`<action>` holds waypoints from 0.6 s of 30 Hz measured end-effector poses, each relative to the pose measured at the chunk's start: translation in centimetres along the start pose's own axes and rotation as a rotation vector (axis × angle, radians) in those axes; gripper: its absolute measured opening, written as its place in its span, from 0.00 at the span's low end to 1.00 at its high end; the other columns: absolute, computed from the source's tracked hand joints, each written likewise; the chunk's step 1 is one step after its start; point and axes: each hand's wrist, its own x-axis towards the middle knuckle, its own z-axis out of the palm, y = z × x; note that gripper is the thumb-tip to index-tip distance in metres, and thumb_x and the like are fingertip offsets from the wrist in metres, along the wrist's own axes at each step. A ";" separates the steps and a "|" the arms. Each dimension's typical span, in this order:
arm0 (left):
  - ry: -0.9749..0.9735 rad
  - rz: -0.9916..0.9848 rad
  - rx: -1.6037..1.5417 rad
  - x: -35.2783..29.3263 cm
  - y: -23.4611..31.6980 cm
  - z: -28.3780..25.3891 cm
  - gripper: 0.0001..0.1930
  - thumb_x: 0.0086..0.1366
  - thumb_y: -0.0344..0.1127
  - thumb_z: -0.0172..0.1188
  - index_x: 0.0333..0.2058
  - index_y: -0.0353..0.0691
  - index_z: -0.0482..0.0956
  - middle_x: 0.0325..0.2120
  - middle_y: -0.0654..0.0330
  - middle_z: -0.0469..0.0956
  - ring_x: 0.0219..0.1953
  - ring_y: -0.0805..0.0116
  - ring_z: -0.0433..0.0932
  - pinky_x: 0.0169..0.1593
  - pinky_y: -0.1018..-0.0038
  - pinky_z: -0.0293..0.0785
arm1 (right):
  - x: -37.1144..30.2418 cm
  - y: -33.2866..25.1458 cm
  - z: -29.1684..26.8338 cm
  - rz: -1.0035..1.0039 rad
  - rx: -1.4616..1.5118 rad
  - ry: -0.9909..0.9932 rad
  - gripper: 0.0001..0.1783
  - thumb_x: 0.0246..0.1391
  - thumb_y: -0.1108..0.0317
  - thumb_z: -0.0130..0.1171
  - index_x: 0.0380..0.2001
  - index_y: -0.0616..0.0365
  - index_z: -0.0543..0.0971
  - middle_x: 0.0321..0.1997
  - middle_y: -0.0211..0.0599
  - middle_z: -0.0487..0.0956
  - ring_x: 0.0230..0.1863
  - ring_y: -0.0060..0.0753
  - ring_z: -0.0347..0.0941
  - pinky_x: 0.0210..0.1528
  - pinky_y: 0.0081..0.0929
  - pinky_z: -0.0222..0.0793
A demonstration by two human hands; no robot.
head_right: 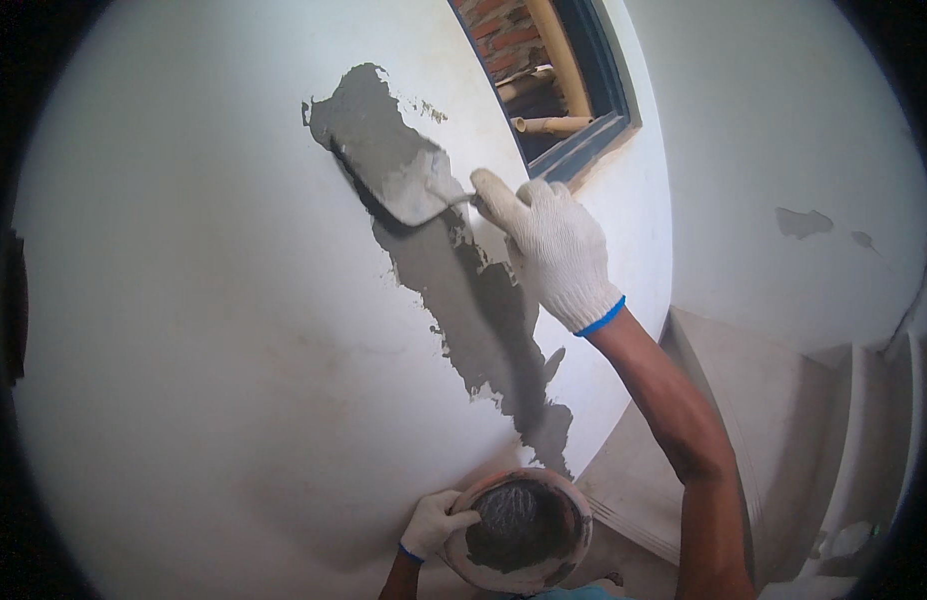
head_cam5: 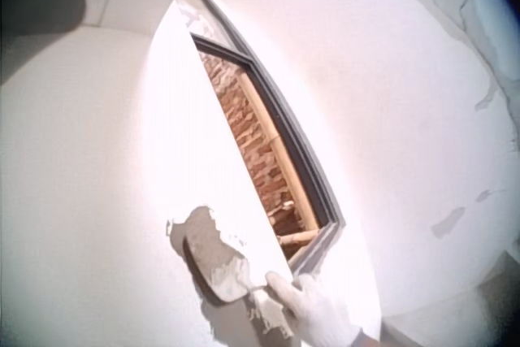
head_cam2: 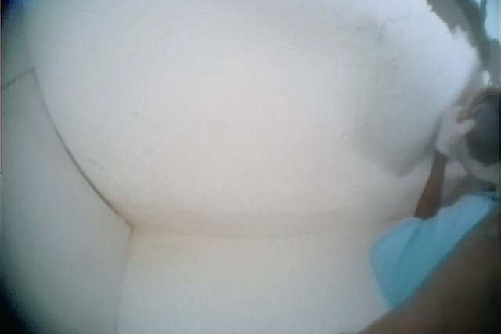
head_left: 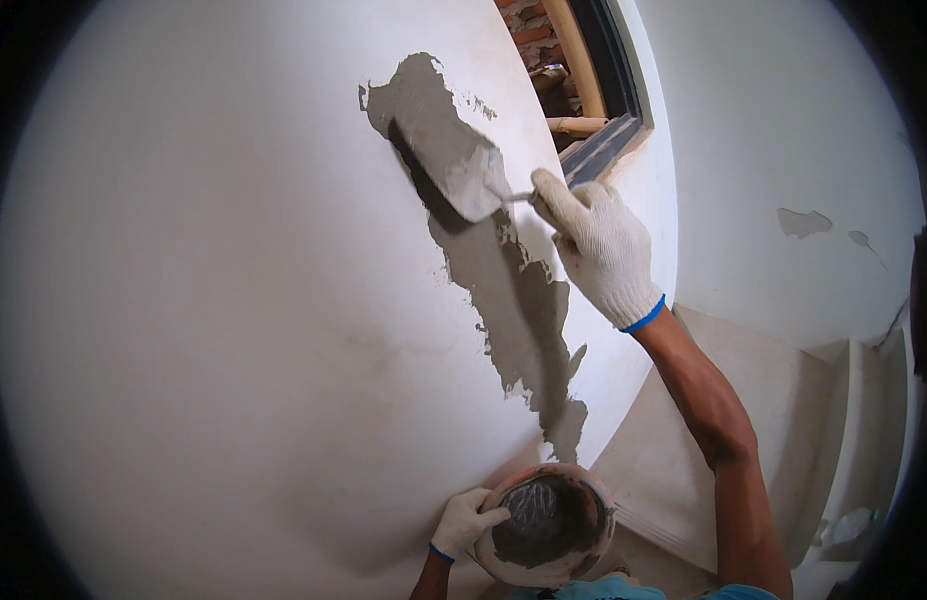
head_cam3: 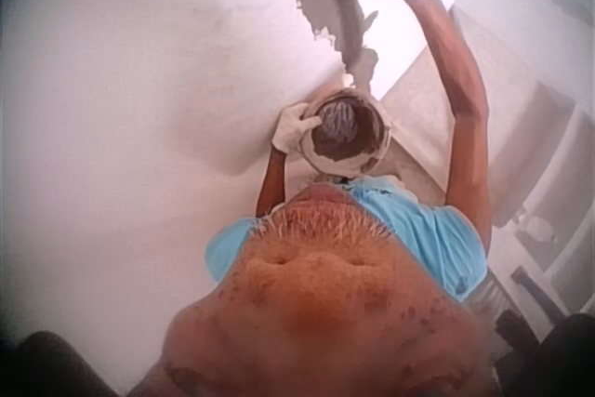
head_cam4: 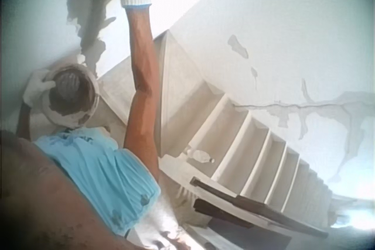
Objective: The person applies plaster to a vertical wall using a trowel and a bucket. They repeatedly scoop plaster from the bucket and spread it onto the wall surface, smoothing the material with the tool. The task involves filling a damaged or unfinished section of the wall.
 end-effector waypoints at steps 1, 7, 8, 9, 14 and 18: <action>0.002 0.012 0.005 0.0 0.2 0.0 0.19 0.63 0.38 0.74 0.47 0.28 0.85 0.33 0.66 0.82 0.35 0.77 0.77 0.41 0.76 0.76 | 0.6 0.1 0.0 0.011 0.007 0.039 0.44 0.45 0.80 0.70 0.68 0.39 0.77 0.42 0.39 0.79 0.42 0.45 0.79 0.41 0.38 0.78; 0.050 0.087 -0.024 -0.3 1.1 0.5 0.13 0.61 0.37 0.76 0.35 0.33 0.84 0.26 0.70 0.75 0.30 0.78 0.71 0.34 0.75 0.71 | 4.2 0.0 0.9 0.076 -0.038 0.089 0.46 0.44 0.81 0.70 0.69 0.40 0.76 0.40 0.39 0.78 0.41 0.46 0.78 0.40 0.39 0.77; 0.045 0.095 -0.017 -0.2 0.9 0.5 0.13 0.61 0.37 0.76 0.35 0.33 0.84 0.26 0.70 0.74 0.30 0.78 0.71 0.34 0.75 0.71 | 3.9 0.1 1.0 0.061 -0.048 0.080 0.45 0.45 0.81 0.70 0.69 0.40 0.76 0.40 0.38 0.78 0.41 0.45 0.78 0.40 0.39 0.77; 0.045 0.099 -0.015 -0.2 0.9 0.5 0.13 0.61 0.37 0.76 0.35 0.33 0.84 0.26 0.70 0.74 0.30 0.78 0.71 0.34 0.74 0.71 | 3.2 -0.1 1.4 0.042 -0.053 0.067 0.45 0.46 0.81 0.69 0.69 0.40 0.76 0.40 0.38 0.78 0.41 0.45 0.78 0.40 0.39 0.77; 0.021 0.057 -0.005 -0.3 1.0 0.2 0.16 0.62 0.38 0.75 0.41 0.31 0.85 0.29 0.68 0.78 0.33 0.77 0.74 0.38 0.74 0.74 | 0.4 -1.1 0.2 0.000 0.015 -0.070 0.44 0.47 0.81 0.69 0.69 0.40 0.76 0.40 0.38 0.78 0.41 0.43 0.78 0.40 0.39 0.77; 0.009 0.028 0.049 0.2 -0.4 -0.1 0.18 0.62 0.38 0.75 0.43 0.30 0.86 0.31 0.67 0.80 0.34 0.76 0.75 0.39 0.74 0.75 | 1.4 -0.6 -0.1 0.003 0.023 0.056 0.44 0.46 0.81 0.69 0.69 0.40 0.76 0.41 0.38 0.78 0.42 0.44 0.79 0.41 0.38 0.78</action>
